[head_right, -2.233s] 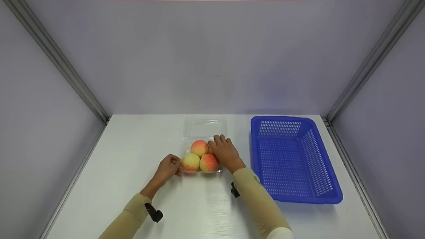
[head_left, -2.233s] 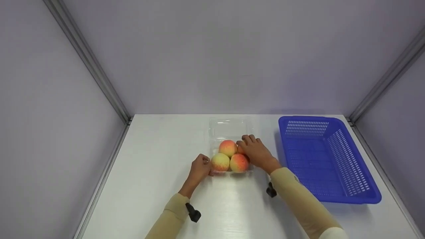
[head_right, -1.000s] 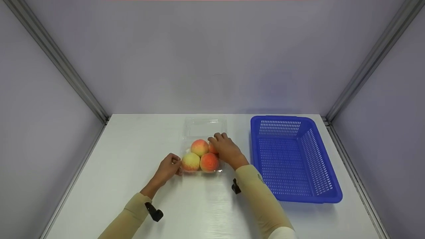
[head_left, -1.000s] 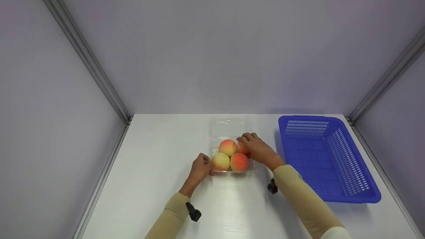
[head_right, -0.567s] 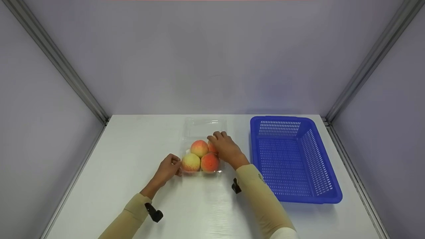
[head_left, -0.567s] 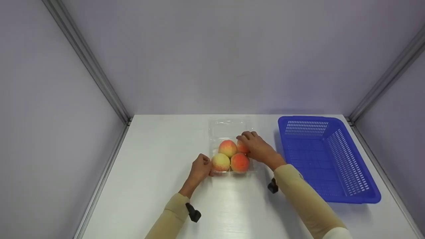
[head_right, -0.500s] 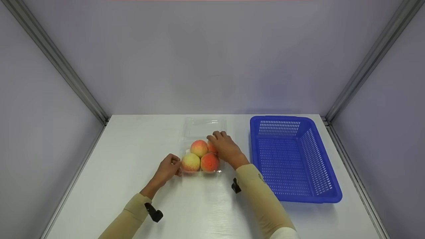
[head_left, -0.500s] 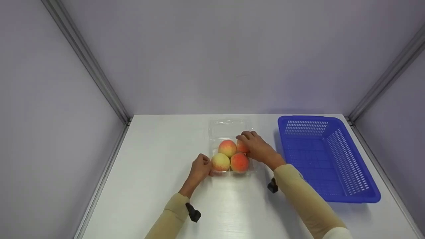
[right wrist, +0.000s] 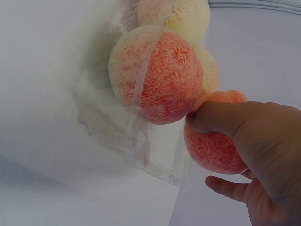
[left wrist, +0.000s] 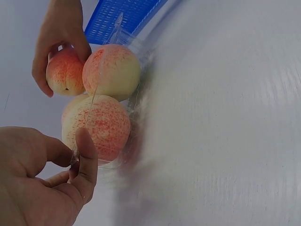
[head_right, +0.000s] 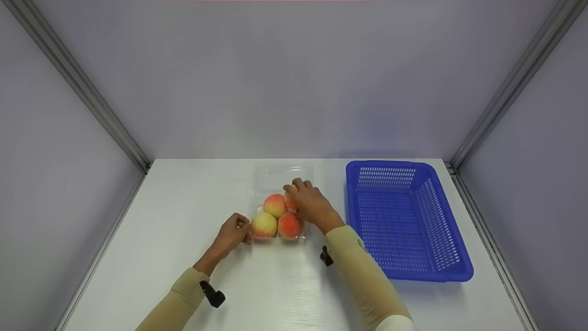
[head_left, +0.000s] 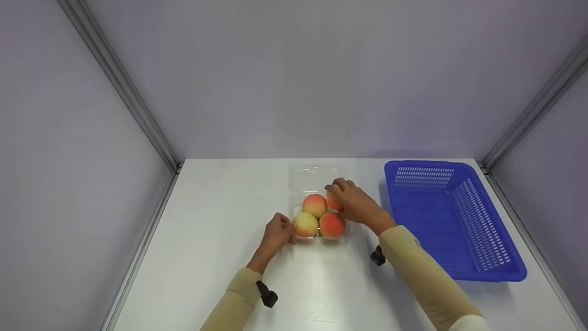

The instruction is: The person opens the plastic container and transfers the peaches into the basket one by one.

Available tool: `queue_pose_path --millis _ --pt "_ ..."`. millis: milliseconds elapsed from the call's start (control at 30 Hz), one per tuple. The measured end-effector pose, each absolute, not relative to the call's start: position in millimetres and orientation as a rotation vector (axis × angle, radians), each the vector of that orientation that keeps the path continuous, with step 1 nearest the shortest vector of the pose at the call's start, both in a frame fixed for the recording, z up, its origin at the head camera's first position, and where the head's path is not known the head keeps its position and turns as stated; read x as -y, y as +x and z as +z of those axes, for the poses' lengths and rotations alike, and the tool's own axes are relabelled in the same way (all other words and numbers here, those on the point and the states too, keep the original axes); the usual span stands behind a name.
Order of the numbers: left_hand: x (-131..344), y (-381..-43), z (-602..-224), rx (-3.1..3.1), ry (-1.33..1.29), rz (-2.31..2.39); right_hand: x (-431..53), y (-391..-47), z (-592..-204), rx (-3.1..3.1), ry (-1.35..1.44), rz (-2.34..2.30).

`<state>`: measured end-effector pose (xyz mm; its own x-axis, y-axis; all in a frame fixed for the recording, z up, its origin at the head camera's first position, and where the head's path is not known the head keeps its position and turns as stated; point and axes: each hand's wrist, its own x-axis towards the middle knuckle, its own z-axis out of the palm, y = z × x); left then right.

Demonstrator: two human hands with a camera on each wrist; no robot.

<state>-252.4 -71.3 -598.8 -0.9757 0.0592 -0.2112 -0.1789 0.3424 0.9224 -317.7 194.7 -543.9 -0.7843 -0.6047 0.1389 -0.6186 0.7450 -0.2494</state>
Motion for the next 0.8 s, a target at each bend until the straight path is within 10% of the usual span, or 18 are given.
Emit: queue_pose_path --millis 800 --pt "72.5 -254.5 -600.0 -2.4 -0.125 1.665 -189.5 -319.7 -524.0 2.886 0.996 0.65"
